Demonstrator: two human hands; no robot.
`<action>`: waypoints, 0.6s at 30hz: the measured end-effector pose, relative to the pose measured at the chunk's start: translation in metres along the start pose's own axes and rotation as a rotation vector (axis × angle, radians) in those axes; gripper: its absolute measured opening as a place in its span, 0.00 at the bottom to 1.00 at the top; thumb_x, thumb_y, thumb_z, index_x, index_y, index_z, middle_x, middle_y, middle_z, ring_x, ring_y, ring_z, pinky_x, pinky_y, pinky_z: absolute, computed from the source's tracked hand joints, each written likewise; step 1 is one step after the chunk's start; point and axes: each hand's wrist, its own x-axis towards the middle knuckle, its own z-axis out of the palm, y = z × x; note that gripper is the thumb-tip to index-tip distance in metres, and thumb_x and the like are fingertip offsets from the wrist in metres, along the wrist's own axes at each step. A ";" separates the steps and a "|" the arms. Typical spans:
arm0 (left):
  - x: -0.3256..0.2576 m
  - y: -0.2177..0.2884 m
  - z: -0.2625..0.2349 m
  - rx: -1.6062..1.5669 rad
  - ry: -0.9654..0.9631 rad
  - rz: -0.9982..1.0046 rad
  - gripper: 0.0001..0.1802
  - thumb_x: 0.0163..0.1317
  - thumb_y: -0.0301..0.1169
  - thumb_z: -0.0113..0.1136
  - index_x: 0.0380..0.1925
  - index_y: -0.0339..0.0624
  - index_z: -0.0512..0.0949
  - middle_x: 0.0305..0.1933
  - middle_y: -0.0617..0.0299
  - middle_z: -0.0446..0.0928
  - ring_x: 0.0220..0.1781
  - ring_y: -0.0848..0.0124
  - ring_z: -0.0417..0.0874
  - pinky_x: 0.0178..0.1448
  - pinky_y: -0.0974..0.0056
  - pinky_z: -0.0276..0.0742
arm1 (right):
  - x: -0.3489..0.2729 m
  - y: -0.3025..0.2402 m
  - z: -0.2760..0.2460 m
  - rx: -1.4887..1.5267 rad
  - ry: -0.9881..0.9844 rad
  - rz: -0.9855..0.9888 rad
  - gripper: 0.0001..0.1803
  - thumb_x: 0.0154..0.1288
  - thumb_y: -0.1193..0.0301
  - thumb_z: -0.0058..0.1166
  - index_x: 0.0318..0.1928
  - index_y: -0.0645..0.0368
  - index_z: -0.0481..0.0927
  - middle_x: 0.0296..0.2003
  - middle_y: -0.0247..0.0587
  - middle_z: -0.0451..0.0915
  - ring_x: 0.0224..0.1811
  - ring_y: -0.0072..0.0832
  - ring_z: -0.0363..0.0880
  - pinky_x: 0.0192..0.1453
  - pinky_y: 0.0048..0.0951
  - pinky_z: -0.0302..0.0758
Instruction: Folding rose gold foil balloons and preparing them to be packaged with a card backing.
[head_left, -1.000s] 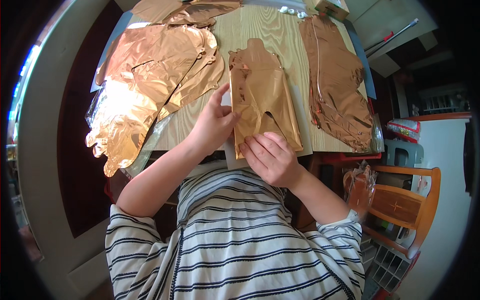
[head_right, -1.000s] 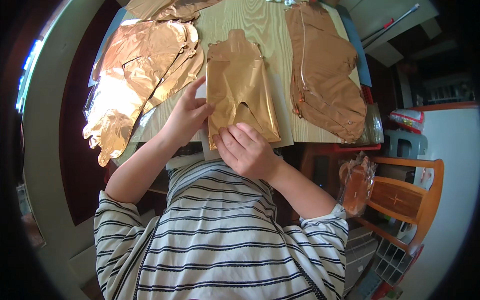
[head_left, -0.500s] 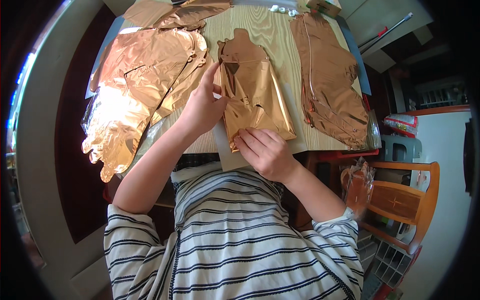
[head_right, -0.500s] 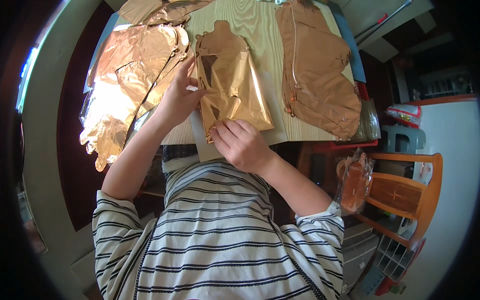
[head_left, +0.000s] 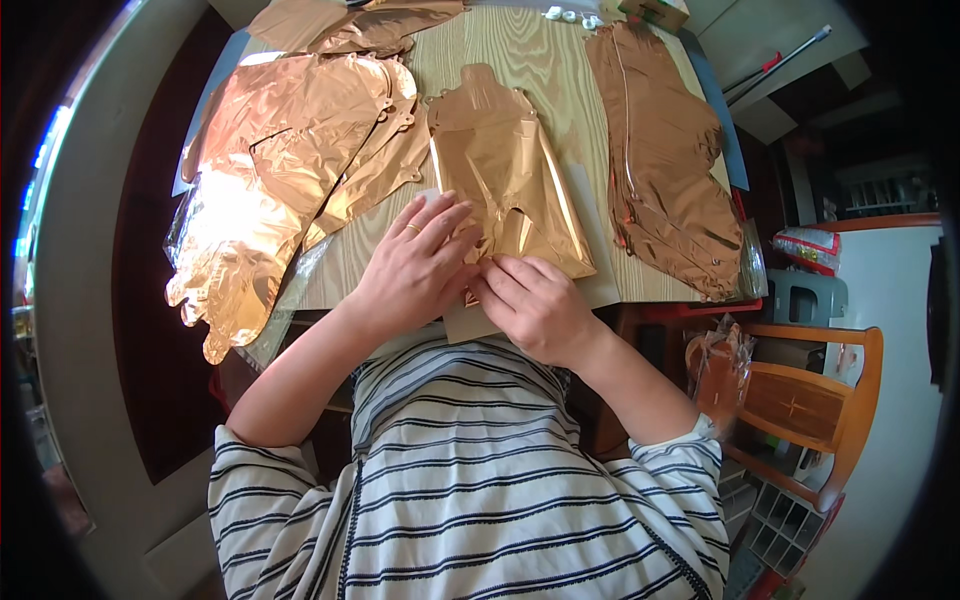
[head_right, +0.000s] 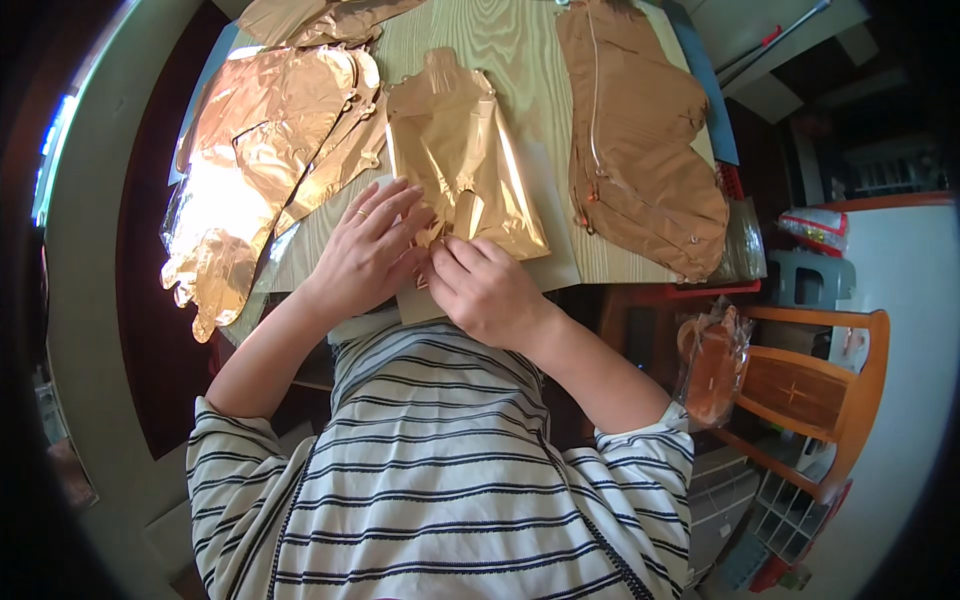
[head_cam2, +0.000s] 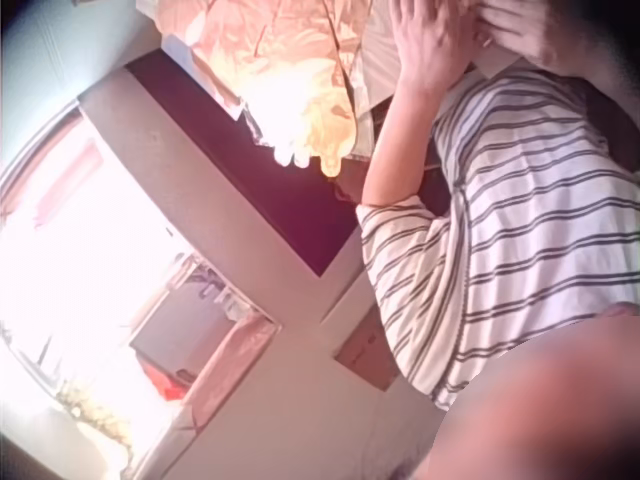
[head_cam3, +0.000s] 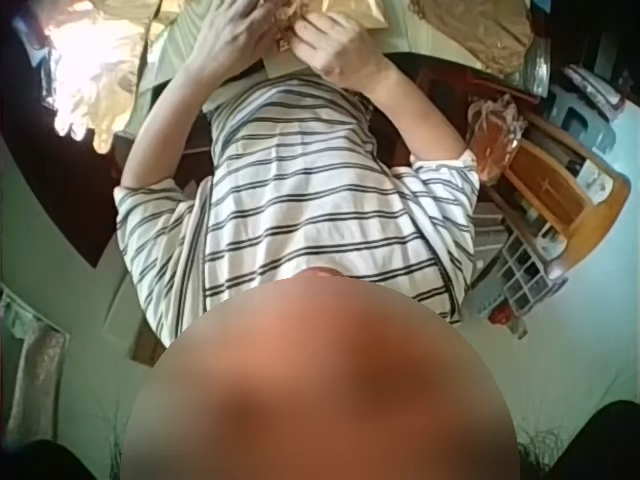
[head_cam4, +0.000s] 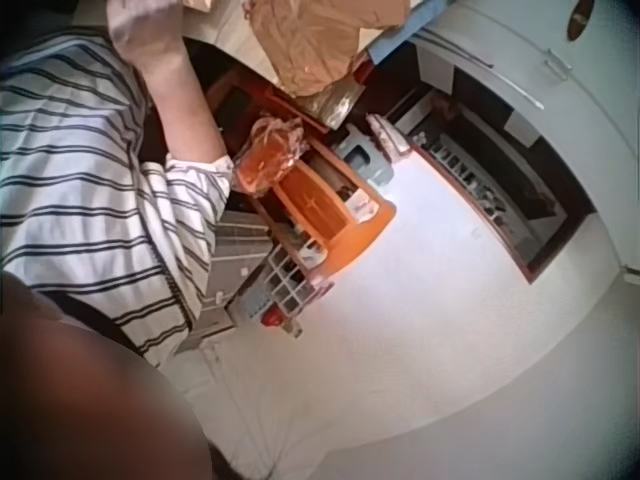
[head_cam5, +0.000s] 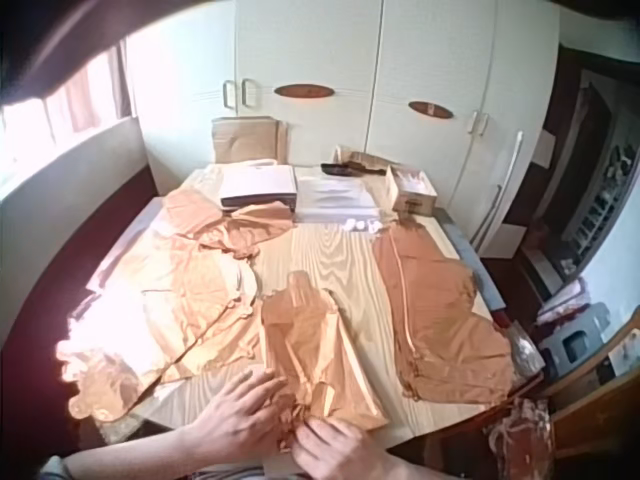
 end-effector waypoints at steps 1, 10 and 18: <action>-0.004 -0.001 0.004 0.004 -0.009 -0.040 0.28 0.63 0.35 0.66 0.63 0.42 0.77 0.68 0.49 0.73 0.75 0.50 0.70 0.78 0.46 0.63 | 0.000 0.000 0.001 0.005 0.005 -0.002 0.17 0.60 0.67 0.56 0.45 0.66 0.85 0.48 0.49 0.84 0.53 0.41 0.81 0.53 0.38 0.78; -0.006 -0.007 0.004 -0.018 -0.036 -0.042 0.33 0.63 0.45 0.67 0.64 0.39 0.75 0.69 0.47 0.72 0.76 0.49 0.68 0.79 0.43 0.60 | 0.015 0.000 -0.013 0.169 0.102 0.326 0.21 0.65 0.65 0.63 0.55 0.63 0.83 0.55 0.48 0.82 0.61 0.45 0.79 0.67 0.46 0.73; -0.003 0.000 0.001 -0.018 -0.097 -0.074 0.41 0.59 0.50 0.69 0.68 0.39 0.72 0.71 0.46 0.69 0.77 0.47 0.65 0.80 0.39 0.56 | -0.007 0.019 0.014 -0.055 -0.187 0.604 0.43 0.74 0.50 0.51 0.76 0.69 0.58 0.78 0.59 0.55 0.82 0.52 0.50 0.83 0.60 0.40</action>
